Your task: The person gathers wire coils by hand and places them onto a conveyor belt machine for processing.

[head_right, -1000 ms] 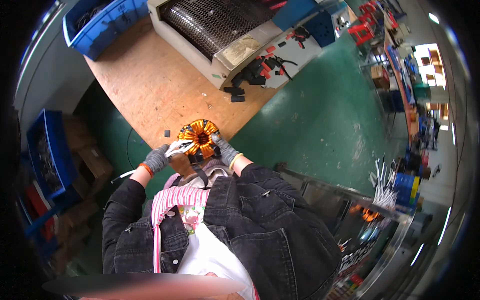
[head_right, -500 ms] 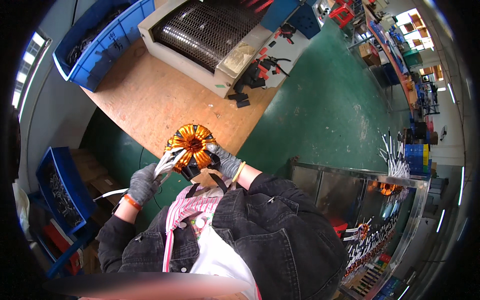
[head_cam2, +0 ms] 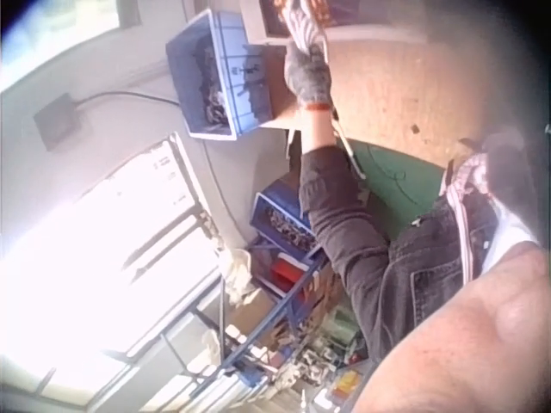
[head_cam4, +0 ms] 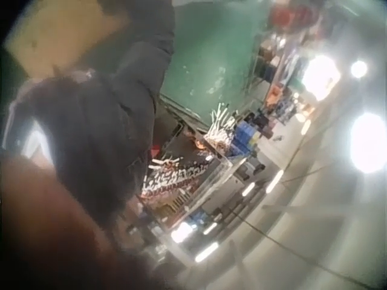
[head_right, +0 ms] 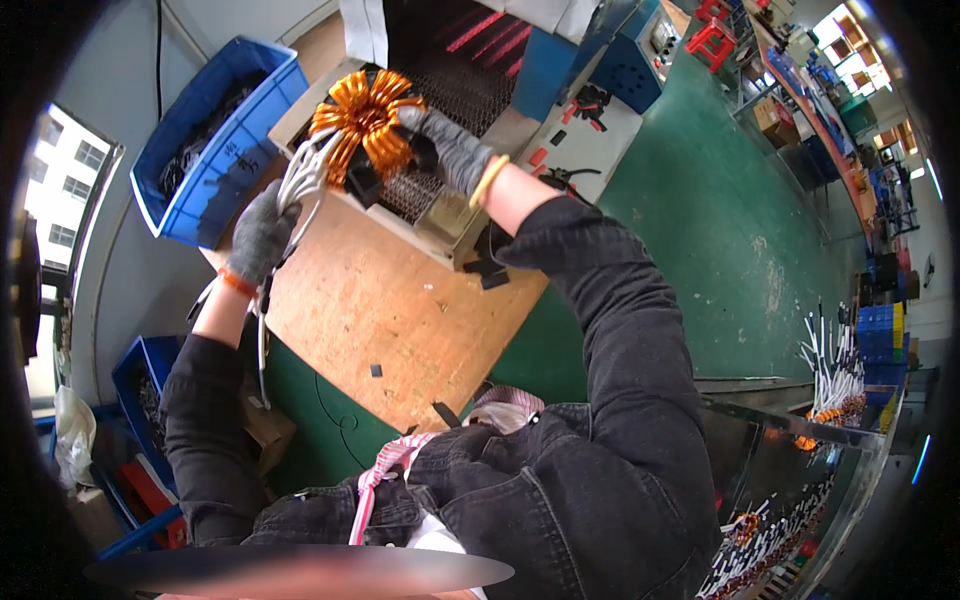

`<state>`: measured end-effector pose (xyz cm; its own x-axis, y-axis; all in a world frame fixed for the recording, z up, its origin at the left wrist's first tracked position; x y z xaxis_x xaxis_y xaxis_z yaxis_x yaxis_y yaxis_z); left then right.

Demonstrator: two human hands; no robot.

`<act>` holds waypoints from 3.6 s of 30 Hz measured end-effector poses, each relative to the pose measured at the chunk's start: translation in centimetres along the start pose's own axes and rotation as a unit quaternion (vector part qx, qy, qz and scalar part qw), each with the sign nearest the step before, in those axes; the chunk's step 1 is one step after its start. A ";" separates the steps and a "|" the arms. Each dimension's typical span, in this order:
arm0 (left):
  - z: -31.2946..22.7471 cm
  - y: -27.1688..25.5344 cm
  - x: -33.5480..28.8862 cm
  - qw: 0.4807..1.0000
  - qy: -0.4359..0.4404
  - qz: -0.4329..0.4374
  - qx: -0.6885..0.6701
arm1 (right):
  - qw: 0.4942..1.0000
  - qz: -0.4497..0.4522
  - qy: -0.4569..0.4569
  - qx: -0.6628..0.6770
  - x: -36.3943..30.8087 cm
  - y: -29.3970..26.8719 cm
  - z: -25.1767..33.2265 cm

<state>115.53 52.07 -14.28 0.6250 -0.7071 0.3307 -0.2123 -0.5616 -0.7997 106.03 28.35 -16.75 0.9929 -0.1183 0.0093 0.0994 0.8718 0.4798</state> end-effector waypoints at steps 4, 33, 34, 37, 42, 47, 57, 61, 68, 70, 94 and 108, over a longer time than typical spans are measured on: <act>0.2 4.5 8.6 0.997 -0.013 0.032 0.065 | 0.993 -0.101 0.057 0.019 3.7 -6.9 1.9; 4.6 12.1 17.7 0.988 -0.084 0.124 -0.048 | 0.908 -0.330 -0.083 -0.246 -1.4 -8.9 4.9; 4.7 11.0 17.1 0.991 -0.074 0.110 -0.019 | 0.935 -0.298 -0.109 -0.158 -3.8 -7.9 4.5; 4.3 7.6 14.3 0.953 -0.146 0.102 -0.244 | 0.939 -0.240 -0.125 -0.211 -9.6 -6.8 3.7; 2.2 1.2 6.8 0.971 -0.167 0.029 -0.169 | 0.950 -0.235 -0.149 -0.139 -18.4 -6.0 1.5; 0.2 -0.6 -3.0 0.962 -0.142 0.022 -0.231 | 0.954 -0.266 -0.114 -0.081 -24.1 -7.5 -4.5; 1.4 5.9 -23.0 0.884 -0.260 0.008 -0.388 | 0.951 -0.280 -0.024 -0.127 -32.6 -3.9 -8.6; -1.3 10.2 -26.7 0.854 -0.341 0.052 -0.389 | 0.939 -0.308 0.030 -0.151 -36.2 -4.9 -8.6; -10.9 18.2 -25.4 0.838 -0.316 0.172 -0.411 | 0.910 -0.321 0.044 -0.260 -40.1 -11.2 -7.1; -14.4 20.5 -23.5 0.843 -0.296 0.228 -0.386 | 0.841 -0.335 0.049 -0.422 -41.5 -14.6 -6.4; -39.8 51.4 3.6 0.844 -0.122 0.480 -0.207 | 0.801 -0.418 0.178 -0.390 -46.4 -57.4 3.2; -66.1 69.5 35.7 0.811 0.113 0.538 -0.199 | 0.755 -0.607 0.245 0.031 -53.4 -82.8 14.0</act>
<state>73.46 -40.64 -24.94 -0.2277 -0.9154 -0.3320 -0.7974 0.3709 -0.4760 43.91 -44.18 -44.67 0.0786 -0.6095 -0.7889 0.9679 0.2363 -0.0861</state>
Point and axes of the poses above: each hand's wrist, its own x-axis towards the middle knuckle, its own y-axis out of the palm, z = x × y, the point moved 4 cm from there along x, towards the middle knuckle, and after that the axes turned 8 degrees about -x, right-handed, at the moved point
